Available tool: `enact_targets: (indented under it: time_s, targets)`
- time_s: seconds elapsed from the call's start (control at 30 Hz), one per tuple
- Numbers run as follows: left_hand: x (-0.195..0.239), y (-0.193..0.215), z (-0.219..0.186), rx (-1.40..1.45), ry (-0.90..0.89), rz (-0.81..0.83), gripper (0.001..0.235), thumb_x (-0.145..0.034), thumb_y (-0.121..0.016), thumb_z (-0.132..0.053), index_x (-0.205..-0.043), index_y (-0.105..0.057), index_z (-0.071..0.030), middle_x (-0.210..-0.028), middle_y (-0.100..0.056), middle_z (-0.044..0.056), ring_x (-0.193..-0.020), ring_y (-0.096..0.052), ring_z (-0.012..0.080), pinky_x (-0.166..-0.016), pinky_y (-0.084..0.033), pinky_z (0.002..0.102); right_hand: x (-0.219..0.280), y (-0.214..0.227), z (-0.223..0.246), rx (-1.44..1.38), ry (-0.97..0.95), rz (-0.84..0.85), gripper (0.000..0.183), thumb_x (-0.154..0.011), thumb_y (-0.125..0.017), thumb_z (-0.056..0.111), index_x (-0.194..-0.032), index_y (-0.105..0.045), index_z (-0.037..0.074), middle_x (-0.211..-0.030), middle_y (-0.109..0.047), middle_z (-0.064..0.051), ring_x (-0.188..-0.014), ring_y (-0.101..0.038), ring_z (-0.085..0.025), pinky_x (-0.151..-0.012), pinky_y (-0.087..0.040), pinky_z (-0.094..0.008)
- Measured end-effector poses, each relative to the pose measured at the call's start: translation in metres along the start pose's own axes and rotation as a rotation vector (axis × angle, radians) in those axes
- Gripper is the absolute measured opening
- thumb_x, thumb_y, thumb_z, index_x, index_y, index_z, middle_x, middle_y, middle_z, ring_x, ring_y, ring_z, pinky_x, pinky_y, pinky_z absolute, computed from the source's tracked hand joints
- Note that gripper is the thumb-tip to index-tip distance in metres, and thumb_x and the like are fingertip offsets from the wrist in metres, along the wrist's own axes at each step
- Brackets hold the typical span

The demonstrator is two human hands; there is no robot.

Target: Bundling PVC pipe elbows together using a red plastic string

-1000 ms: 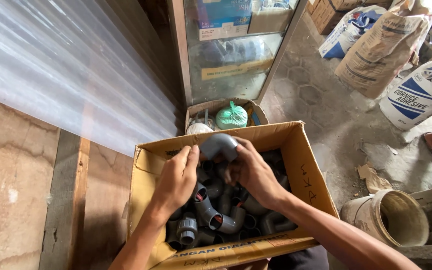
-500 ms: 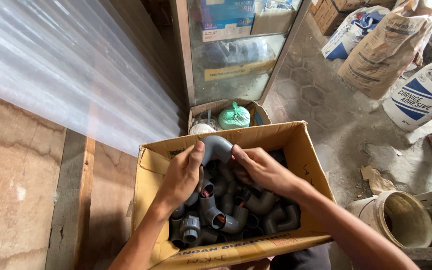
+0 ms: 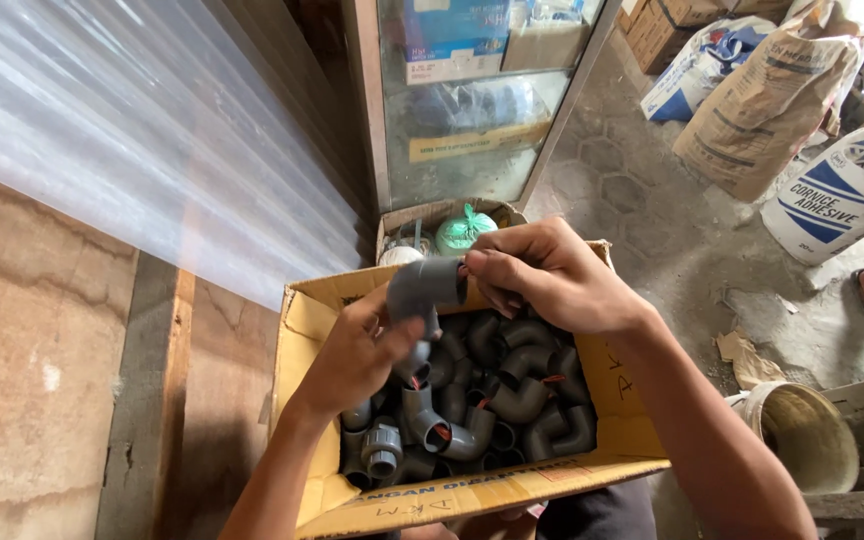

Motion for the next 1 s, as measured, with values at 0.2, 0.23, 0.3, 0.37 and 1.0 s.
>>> enact_targets:
  time_s: [0.2, 0.23, 0.3, 0.37, 1.0]
  targets:
    - [-0.006, 0.002, 0.025, 0.021, -0.095, -0.022, 0.025, -0.087, -0.074, -0.017, -0.109, -0.073, -0.004, -0.096, -0.075, 0.012, -0.097, -0.067, 0.0191, -0.089, -0.057, 0.045, -0.011, -0.002, 0.041, 0.017, 0.124, -0.061, 0.038, -0.1, -0.057, 0.011, -0.064, -0.065, 0.003, -0.051, -0.053, -0.003, -0.048, -0.047, -0.009, -0.049, -0.044, -0.022]
    - [-0.003, -0.005, 0.02, 0.021, -0.096, -0.025, 0.025, -0.087, -0.074, -0.017, -0.109, -0.073, -0.004, -0.096, -0.075, 0.012, -0.097, -0.067, 0.0191, -0.089, -0.057, 0.045, -0.015, -0.004, 0.045, 0.017, 0.124, -0.058, 0.038, -0.1, -0.057, 0.011, -0.064, -0.065, 0.003, -0.051, -0.053, -0.003, -0.048, -0.047, -0.009, -0.049, -0.044, -0.022]
    - [0.002, -0.02, 0.011, 0.054, -0.105, 0.007, 0.028, -0.09, -0.067, -0.018, -0.107, -0.07, 0.004, -0.087, -0.072, 0.022, -0.085, -0.068, 0.0264, -0.077, -0.059, 0.05, -0.021, 0.003, 0.056, -0.084, 0.236, -0.292, 0.039, -0.098, -0.053, 0.011, -0.062, -0.06, 0.001, -0.047, -0.043, -0.005, -0.043, -0.039, -0.011, -0.044, -0.036, -0.024]
    - [0.007, -0.035, 0.027, 0.123, -0.07, -0.019, 0.026, -0.093, -0.063, -0.022, -0.104, -0.071, 0.001, -0.081, -0.073, 0.02, -0.079, -0.072, 0.0261, -0.071, -0.061, 0.045, -0.028, 0.01, 0.052, -0.215, 0.225, -0.347, 0.036, -0.099, -0.054, 0.01, -0.065, -0.058, -0.001, -0.049, -0.037, -0.006, -0.044, -0.033, -0.012, -0.044, -0.036, -0.025]
    - [0.046, -0.046, 0.002, 0.606, 0.31, -0.387, 0.037, -0.101, -0.043, -0.035, -0.097, -0.057, -0.001, -0.056, -0.063, 0.02, -0.039, -0.06, 0.0299, -0.038, -0.053, 0.04, 0.099, -0.113, -0.066, -0.238, -0.376, 0.216, 0.09, -0.097, -0.062, 0.038, -0.164, -0.012, 0.006, -0.13, -0.051, -0.004, -0.12, -0.048, -0.011, -0.107, -0.041, -0.028]
Point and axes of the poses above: each hand's wrist, its own x-axis away from the middle knuckle, its own y-axis out of the back of the hand, z = x × y, the point moved 5 cm from there along -x, towards the middle knuckle
